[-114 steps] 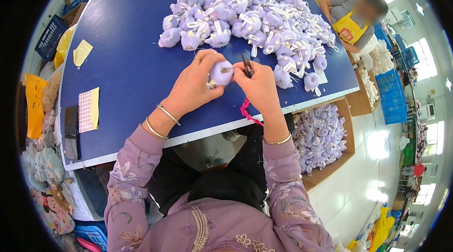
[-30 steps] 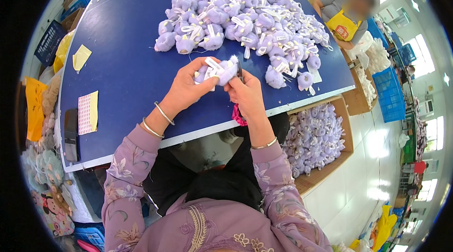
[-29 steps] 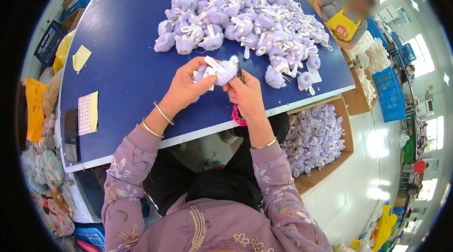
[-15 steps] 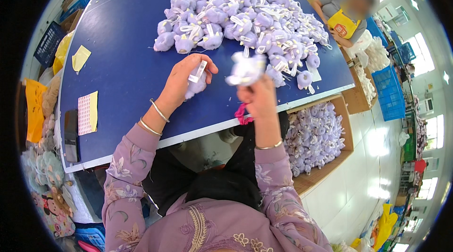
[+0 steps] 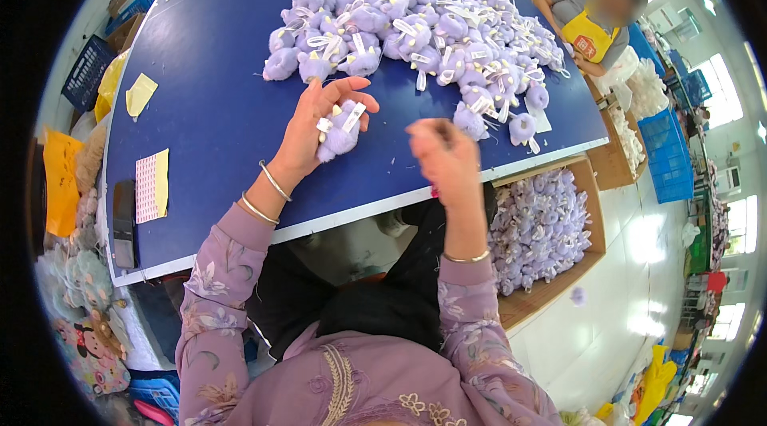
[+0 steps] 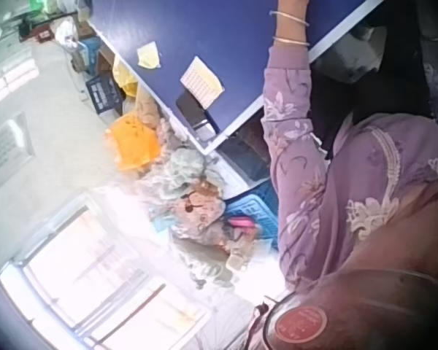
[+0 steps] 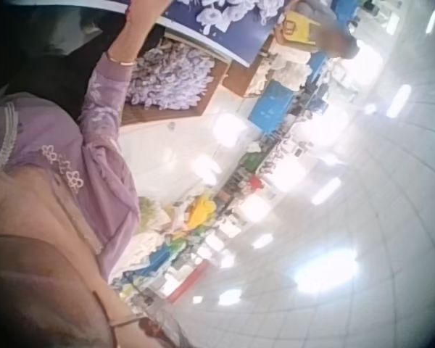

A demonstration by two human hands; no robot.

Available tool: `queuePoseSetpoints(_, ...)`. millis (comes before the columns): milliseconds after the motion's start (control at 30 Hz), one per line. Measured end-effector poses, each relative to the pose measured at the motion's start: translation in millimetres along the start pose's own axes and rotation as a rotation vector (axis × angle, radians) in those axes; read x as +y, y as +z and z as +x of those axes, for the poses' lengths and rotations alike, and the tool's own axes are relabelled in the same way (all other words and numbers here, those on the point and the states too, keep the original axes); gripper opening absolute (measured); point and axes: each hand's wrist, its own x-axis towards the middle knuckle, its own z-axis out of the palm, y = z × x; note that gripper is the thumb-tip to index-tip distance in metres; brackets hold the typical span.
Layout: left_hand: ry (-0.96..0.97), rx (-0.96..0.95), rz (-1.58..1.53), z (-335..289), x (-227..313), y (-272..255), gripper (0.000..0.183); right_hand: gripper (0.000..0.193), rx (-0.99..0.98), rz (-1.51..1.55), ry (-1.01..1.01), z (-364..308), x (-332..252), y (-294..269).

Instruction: The person trims loose threads and excess fabric from small purple plush toys using scissors. They handle the toys one at a time, cutting stray fibers and then placing the finished items into a cardboard box.

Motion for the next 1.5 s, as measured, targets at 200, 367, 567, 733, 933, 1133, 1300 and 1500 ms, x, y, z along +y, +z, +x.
queuePoseSetpoints(200, 0.005, -0.018, 0.088, -1, -4, 1, 0.056, 0.021, -0.153, -0.1, -0.132, 2, 11, 56)
queuePoseSetpoints(367, 0.0, 0.008, 0.169, 3, -16, -9, 0.053, 0.015, -0.123, -0.144, -0.23, 4, 17, 63)
queuePoseSetpoints(567, -0.043, 0.007, 0.511, -6, -9, 17, 0.041, 0.016, 0.027, 0.149, -0.117, 12, 23, 46)
queuePoseSetpoints(733, -0.147, 0.033, 0.444, -3, -9, 11, 0.032, 0.018, -0.029, 0.244, -0.096, 10, 33, 44)
queuePoseSetpoints(933, -0.204, 0.062, 0.25, -3, -3, 10, 0.049, 0.02, -0.062, 0.286, -0.094, 8, 33, 43)
queuePoseSetpoints(1133, -0.194, 0.083, 0.268, 1, -7, 7, 0.054, 0.019, 0.007, 0.367, -0.095, 5, 31, 27)
queuePoseSetpoints(1300, -0.179, 0.061, 0.324, -3, -6, 3, 0.055, 0.015, 0.311, 0.369, -0.316, -12, 11, -35)
queuePoseSetpoints(1500, -0.164, 0.037, 0.45, 0, -13, 9, 0.051, 0.039, 0.723, 0.891, -0.721, -73, -23, -186)
